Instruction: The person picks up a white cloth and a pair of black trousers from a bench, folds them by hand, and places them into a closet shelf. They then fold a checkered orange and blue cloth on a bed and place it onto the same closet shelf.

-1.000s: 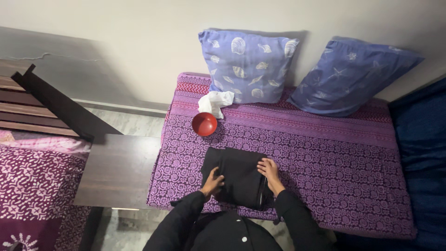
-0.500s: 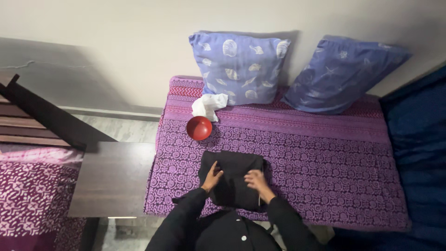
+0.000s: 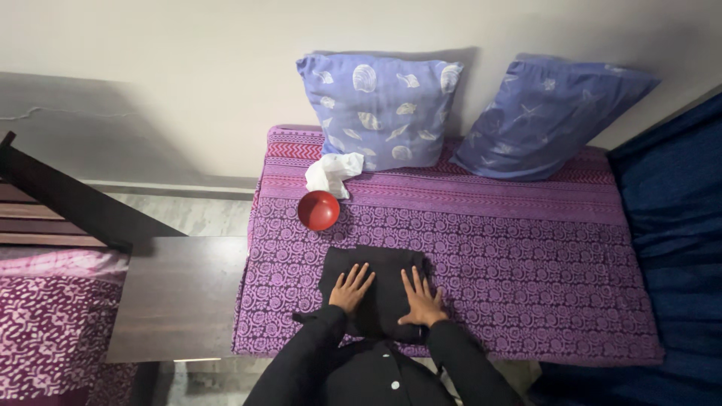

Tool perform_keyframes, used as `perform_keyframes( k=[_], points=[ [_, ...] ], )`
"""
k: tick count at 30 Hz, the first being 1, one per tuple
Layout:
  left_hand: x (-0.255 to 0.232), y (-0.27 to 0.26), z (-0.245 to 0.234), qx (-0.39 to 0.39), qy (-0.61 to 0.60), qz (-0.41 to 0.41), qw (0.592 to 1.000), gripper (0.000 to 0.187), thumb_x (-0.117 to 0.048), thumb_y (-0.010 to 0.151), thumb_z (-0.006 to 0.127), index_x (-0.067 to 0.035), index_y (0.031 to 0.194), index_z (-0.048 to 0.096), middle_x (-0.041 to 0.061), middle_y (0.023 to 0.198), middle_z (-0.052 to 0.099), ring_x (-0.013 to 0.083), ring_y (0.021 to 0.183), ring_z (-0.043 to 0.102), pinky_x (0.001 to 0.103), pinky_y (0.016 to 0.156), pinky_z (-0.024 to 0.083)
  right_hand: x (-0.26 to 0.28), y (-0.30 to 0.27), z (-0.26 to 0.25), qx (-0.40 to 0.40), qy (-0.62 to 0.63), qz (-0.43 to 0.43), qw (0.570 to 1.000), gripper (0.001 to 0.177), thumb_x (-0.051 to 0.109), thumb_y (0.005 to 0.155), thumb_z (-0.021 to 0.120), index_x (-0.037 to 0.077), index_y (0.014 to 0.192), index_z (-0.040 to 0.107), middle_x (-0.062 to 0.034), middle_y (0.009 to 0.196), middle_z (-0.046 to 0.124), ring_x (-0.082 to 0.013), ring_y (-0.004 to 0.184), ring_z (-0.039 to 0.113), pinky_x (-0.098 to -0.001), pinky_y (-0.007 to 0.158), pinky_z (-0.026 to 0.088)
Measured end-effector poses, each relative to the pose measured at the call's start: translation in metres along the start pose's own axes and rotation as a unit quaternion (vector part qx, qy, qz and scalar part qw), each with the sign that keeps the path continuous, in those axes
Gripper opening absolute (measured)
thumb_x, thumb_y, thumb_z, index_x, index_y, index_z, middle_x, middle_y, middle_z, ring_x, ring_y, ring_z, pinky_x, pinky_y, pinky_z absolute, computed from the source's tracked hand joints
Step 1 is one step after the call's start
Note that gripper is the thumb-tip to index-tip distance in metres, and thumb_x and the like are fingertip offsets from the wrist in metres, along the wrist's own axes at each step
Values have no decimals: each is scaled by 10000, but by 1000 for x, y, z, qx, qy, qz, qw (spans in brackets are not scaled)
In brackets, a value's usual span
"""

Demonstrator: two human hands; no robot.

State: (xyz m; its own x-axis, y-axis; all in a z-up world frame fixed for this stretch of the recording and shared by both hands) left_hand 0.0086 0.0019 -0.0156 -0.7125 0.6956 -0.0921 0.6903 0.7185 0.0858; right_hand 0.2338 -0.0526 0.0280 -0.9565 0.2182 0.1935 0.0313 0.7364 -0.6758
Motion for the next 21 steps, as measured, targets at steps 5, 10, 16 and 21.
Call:
perform_keyframes(
  k=[5, 10, 16, 21],
  points=[
    [1, 8, -3, 92, -1, -9, 996, 761, -228, 942, 572, -275, 1625, 238, 48, 1717, 125, 304, 1542, 206, 624, 1113, 337, -2, 14, -8, 27, -43, -11, 999, 1463, 420, 658, 966, 331, 1641, -114, -73, 1740, -156, -401, 1577, 30, -781, 1171, 119],
    [3, 5, -3, 44, 49, 5, 998, 790, -234, 920, 570, -254, 1634, 233, 72, 1703, 125, 330, 1533, 225, 637, 1143, 339, 0, -1, -1, -137, -125, -38, 982, 1395, 418, 650, 963, 248, 1626, -19, -84, 1719, -55, -395, 1585, 10, -804, 1152, 114],
    [6, 8, 0, 135, 31, -18, 990, 742, -245, 973, 533, -321, 1628, 195, 35, 1711, 45, 450, 1508, 192, 664, 1105, 329, -1, -25, 24, -9, -55, 30, 998, 1409, 523, 706, 914, 237, 1634, -107, -32, 1734, -135, -349, 1584, -18, -804, 1153, 100],
    [1, 11, 0, 122, 32, -23, 992, 709, -256, 984, 527, -267, 1628, 229, 78, 1721, 51, 501, 1496, 199, 672, 1117, 315, 5, -20, 14, 0, -81, 32, 996, 1378, 532, 733, 894, 210, 1638, -94, -53, 1730, -132, -345, 1590, -15, -784, 1163, 108]
  ],
)
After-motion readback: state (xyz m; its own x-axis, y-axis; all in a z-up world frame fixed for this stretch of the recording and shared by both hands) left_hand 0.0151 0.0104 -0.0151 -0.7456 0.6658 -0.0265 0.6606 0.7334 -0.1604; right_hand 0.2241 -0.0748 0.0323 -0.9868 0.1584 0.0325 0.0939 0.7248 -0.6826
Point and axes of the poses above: each hand's wrist, its own y-axis towards the middle knuckle, its own z-axis out of the palm, x = y × z, the point moved 1 cm from there along y, towards the middle knuckle
